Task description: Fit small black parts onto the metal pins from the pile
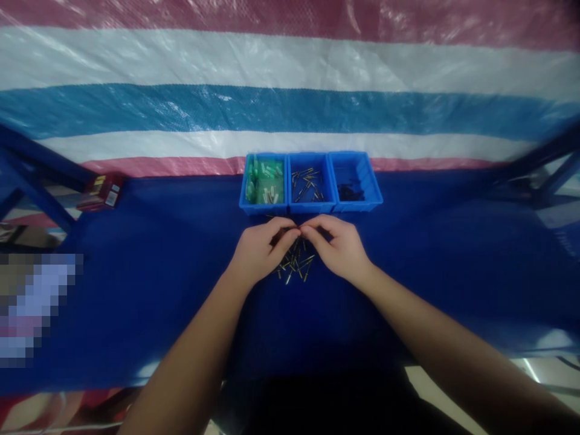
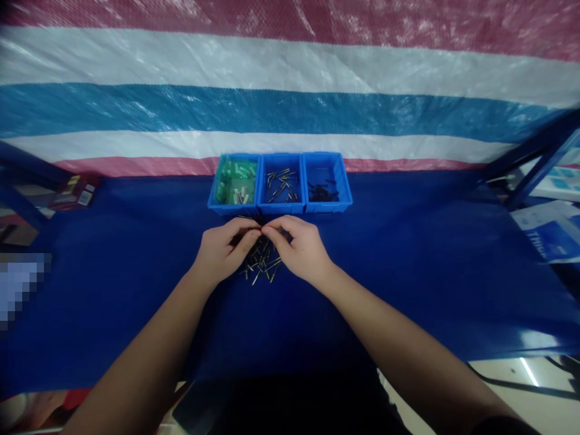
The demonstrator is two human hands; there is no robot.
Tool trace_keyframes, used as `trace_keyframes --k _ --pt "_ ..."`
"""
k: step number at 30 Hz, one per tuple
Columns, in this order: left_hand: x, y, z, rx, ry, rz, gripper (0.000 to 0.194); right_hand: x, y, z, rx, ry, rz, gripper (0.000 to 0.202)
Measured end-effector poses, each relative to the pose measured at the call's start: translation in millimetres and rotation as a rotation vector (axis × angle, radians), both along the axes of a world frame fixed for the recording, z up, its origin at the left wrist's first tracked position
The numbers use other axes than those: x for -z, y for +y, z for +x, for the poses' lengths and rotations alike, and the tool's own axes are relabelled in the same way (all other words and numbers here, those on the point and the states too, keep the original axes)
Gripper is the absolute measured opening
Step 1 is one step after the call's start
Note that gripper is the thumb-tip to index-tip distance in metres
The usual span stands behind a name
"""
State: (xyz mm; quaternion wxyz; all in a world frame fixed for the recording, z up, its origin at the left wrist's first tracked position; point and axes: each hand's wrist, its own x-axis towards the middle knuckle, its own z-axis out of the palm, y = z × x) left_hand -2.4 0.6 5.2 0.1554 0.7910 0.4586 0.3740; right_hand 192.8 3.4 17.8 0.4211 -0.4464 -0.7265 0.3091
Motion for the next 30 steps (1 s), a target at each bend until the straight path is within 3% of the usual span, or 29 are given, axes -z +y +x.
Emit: trace_keyframes --k 7,13,24,30 --pt "2.0 -1.0 2.1 0.002 -0.043 0.009 0.012 -2.1 0.5 0.4 -0.021 0.013 -0.036 0.016" --pt "-1.3 1.0 -1.0 0.028 0.063 0.025 0.024 -3.8 -0.2 0.1 -0.071 0.022 -0.04 0.021" --pt "0.8 -1.1 1.7 0.009 -0.038 -0.012 0.015 -2.0 1.2 1.4 -0.064 0.06 -0.122 0.026" --pt "-2.0 1.0 -1.1 0.064 0.033 0.002 0.026 -4.4 -1.6 0.3 -0.111 0.084 -0.22 0.029"
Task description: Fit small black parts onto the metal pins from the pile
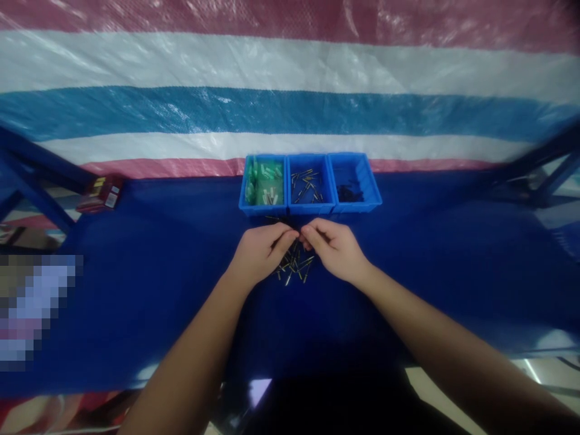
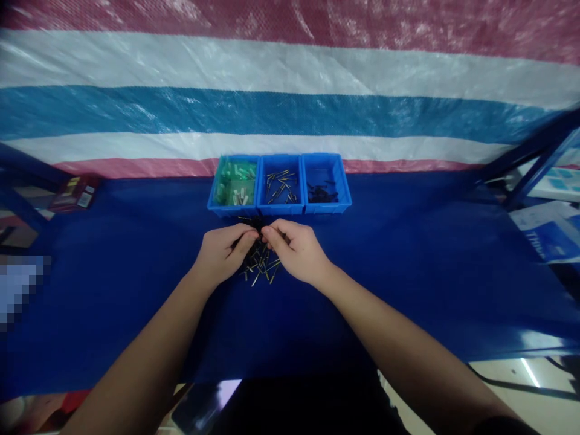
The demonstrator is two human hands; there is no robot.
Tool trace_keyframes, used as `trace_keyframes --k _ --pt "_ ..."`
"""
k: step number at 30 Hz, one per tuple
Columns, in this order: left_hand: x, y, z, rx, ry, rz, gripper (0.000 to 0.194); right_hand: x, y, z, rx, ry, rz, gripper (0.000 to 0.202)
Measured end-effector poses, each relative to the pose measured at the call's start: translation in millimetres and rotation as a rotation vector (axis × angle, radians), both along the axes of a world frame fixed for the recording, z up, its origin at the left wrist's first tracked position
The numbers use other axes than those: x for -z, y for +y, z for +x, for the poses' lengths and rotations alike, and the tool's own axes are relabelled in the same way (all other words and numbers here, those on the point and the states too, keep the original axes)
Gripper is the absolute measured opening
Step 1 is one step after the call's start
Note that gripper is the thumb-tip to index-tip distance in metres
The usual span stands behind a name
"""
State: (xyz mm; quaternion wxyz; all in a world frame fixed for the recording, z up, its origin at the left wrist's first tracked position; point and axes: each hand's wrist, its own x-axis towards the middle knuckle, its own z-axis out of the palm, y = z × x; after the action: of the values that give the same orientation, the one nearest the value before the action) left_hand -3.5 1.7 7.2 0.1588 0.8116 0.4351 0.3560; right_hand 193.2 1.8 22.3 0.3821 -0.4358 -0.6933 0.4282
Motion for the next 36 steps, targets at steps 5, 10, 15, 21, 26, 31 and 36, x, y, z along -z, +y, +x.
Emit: trace_keyframes --k 5,10,15,21,26,31,36 --pt "0.0 -0.3 -0.7 -0.011 0.004 -0.019 0.029 3.9 1.6 -2.7 0.087 0.141 -0.166 0.037" --pt "-1.4 -0.6 0.2 -0.04 0.013 -0.033 0.03 9.3 11.1 -0.2 0.337 0.275 -0.264 0.039" --pt "-2.6 -1.0 0.7 -0.049 0.028 -0.036 0.03 8.8 18.7 4.3 0.514 0.397 -0.374 0.036" --pt "-1.8 -0.6 0.5 -0.057 0.042 -0.037 0.03 5.0 20.5 6.6 0.611 0.491 -0.396 0.033" --pt "-1.1 -0.1 0.3 -0.052 0.038 -0.035 0.029 4.0 20.3 7.6 0.64 0.539 -0.378 0.031" --pt "-1.7 0.1 0.5 -0.053 0.032 -0.036 0.03 7.0 20.2 6.1 0.61 0.457 -0.312 0.027" --pt "-1.6 0.2 -0.5 -0.057 0.036 -0.033 0.03 10.0 15.0 4.8 0.346 0.14 -0.139 0.017"
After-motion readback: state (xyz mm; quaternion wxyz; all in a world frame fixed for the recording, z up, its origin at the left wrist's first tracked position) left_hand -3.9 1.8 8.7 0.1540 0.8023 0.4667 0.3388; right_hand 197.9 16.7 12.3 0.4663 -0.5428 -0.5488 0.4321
